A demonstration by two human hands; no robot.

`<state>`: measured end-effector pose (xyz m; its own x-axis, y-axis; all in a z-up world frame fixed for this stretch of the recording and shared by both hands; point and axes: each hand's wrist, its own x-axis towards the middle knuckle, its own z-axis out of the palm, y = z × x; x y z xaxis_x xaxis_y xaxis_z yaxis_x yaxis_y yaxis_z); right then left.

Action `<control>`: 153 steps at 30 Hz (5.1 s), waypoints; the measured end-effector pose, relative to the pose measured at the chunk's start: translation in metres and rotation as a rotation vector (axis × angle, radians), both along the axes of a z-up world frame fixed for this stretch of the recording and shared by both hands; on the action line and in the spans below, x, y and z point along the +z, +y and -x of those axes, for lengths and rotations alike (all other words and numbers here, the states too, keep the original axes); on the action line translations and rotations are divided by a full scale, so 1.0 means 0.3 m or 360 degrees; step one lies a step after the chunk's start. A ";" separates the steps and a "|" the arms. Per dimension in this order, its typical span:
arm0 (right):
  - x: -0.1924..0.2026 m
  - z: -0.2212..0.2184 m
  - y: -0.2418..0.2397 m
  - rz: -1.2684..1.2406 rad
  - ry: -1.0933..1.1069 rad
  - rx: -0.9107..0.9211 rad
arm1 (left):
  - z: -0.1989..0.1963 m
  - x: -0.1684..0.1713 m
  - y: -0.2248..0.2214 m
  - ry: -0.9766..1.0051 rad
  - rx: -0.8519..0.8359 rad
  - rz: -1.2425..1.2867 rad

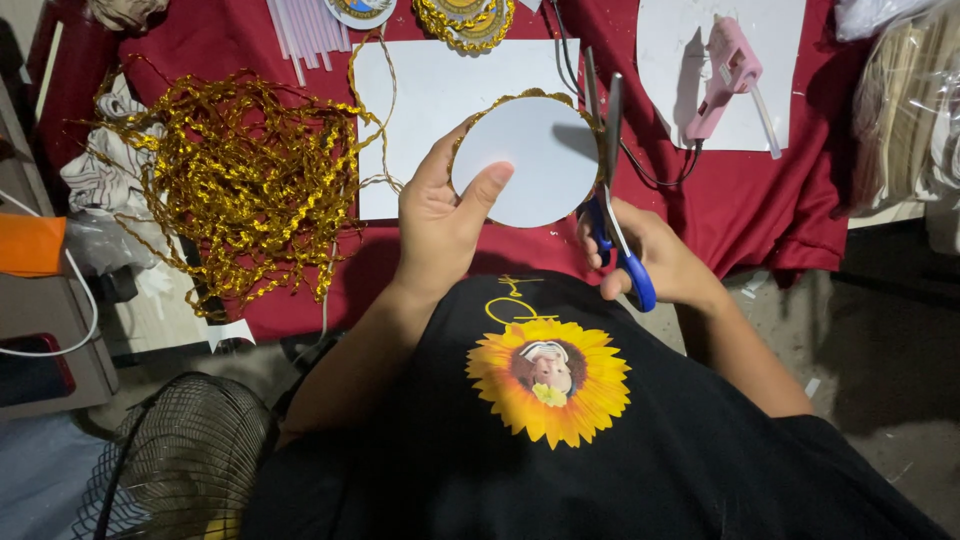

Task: Cutting and glueing gold decorative trim around a circular printed medallion to create an ornament.

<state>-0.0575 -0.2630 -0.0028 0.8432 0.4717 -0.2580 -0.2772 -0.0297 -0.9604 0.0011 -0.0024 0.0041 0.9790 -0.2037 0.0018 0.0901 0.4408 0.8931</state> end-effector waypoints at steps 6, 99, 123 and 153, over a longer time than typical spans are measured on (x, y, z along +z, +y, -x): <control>-0.070 0.035 -0.036 0.0188 0.0133 -0.0236 | 0.002 -0.006 0.001 -0.0062 0.0047 -0.0103; -0.641 0.033 -0.151 0.1889 -0.0890 -0.0541 | -0.037 -0.204 0.009 0.0515 -0.0082 0.0281; -0.286 -0.385 0.155 0.0424 -0.0188 -0.0619 | -0.119 -0.406 0.097 0.0247 0.0392 -0.0296; -0.707 -0.472 0.109 0.0502 -0.0584 -0.0975 | -0.085 -0.604 0.084 0.0151 0.0383 -0.1215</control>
